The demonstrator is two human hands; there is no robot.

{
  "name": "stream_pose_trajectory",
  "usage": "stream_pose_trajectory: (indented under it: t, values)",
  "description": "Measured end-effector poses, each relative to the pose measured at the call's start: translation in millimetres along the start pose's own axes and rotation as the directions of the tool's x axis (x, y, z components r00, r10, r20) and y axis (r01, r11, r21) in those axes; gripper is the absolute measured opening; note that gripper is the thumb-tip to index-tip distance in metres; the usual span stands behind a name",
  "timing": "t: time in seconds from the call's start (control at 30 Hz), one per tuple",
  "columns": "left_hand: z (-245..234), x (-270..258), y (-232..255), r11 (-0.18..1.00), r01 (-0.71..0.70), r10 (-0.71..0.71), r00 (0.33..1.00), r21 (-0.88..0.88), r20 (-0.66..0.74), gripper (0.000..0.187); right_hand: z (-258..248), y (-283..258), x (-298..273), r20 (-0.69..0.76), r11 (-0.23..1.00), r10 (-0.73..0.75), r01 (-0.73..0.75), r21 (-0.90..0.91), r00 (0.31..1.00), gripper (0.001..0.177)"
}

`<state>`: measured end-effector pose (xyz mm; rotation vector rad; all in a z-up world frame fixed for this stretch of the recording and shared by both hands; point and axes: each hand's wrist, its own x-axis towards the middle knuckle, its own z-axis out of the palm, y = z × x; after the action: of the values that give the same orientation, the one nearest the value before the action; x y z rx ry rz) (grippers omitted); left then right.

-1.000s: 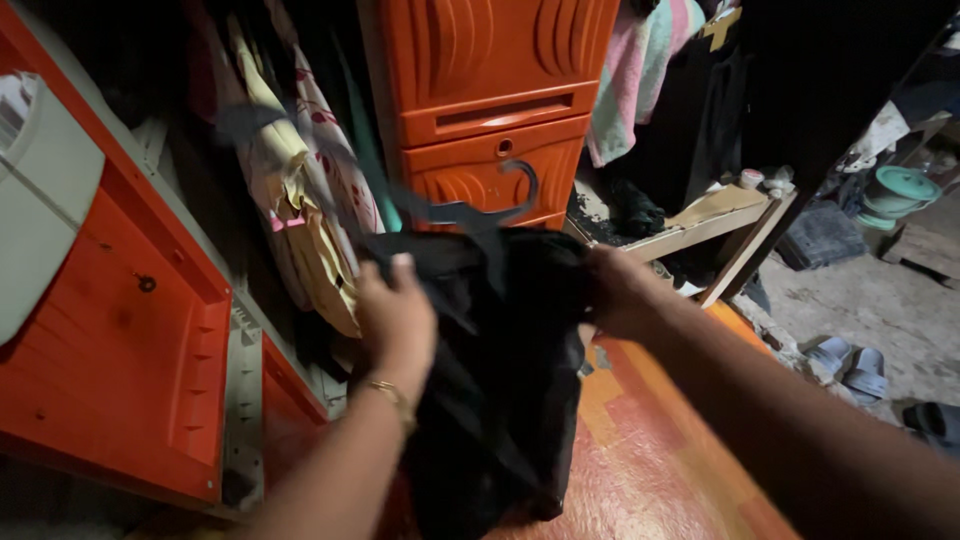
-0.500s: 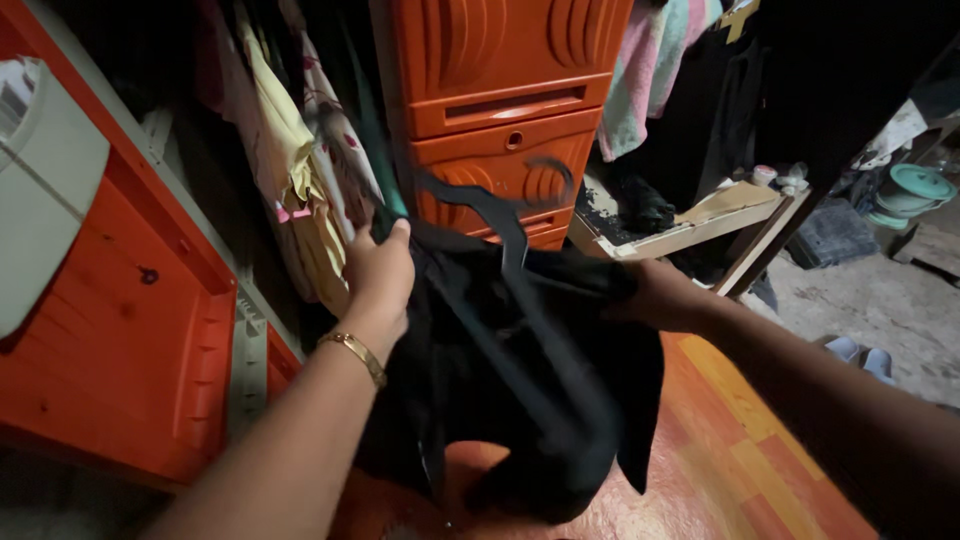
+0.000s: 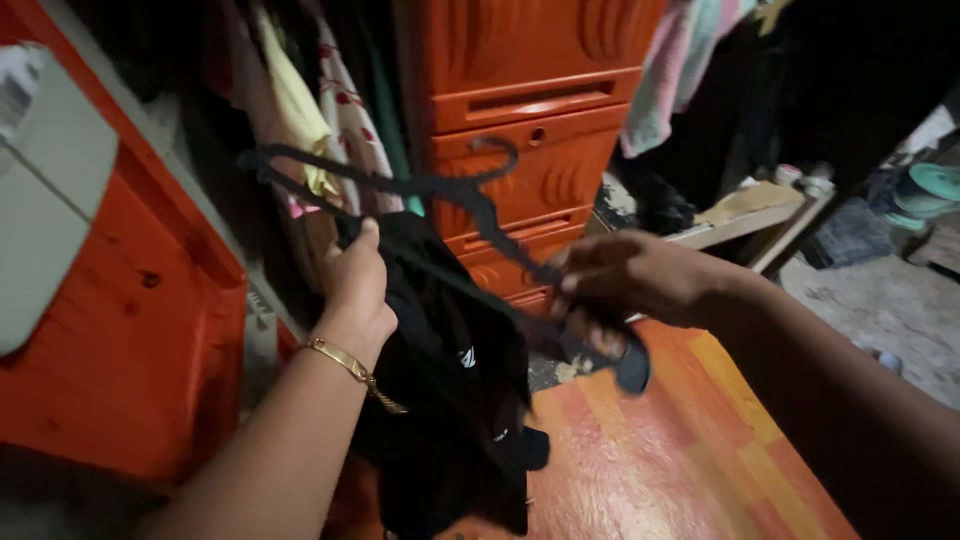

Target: The person folds a pink garment and places it into a black backpack. They then retrieve a white shirt from a drawer, fold it, and place it in the backpack. Finally, they take a black shirt from a wardrobe, fold it, and add it to the backpack.

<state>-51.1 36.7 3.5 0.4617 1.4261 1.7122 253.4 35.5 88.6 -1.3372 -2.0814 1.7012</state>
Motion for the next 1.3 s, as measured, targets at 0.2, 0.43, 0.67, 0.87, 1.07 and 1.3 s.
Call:
stream_pose_trajectory:
  t: [0.2, 0.43, 0.67, 0.87, 1.07, 1.3]
  values:
    - [-24, 21, 21, 0.808, -0.473, 0.448, 0.88, 0.35, 0.157, 0.042, -17, -42, 43, -0.457, 0.987, -0.132, 0.158, 0.02, 0.88, 0.025]
    - [-37, 49, 33, 0.642, -0.661, 0.612, 0.747, 0.388, 0.261, 0.035, -17, -154, 101, -0.417, 0.932, -0.327, 0.217, -0.29, 0.848, 0.036]
    - [-49, 78, 63, 0.736, -0.498, 0.521, 0.849, 0.459, 0.086, 0.033, 30, -239, 190, -0.256, 0.774, -0.497, 0.29, -0.562, 0.829, 0.041]
    - [-39, 95, 92, 0.725, -0.582, 0.617, 0.786, 0.369, 0.026, 0.037, 40, -283, 288, -0.187, 0.76, -0.635, 0.562, -0.326, 0.75, 0.049]
    - [-46, 76, 95, 0.778, -0.54, 0.535, 0.837, 0.32, 0.113, 0.028, 20, -320, 405, -0.423, 0.741, -0.664, 0.618, -0.263, 0.616, 0.041]
    - [-61, 65, 117, 0.858, -0.378, 0.376, 0.923, 0.347, 0.076, 0.024, -11, -352, 548, -0.359, 0.737, -0.672, 0.631, -0.243, 0.648, 0.05]
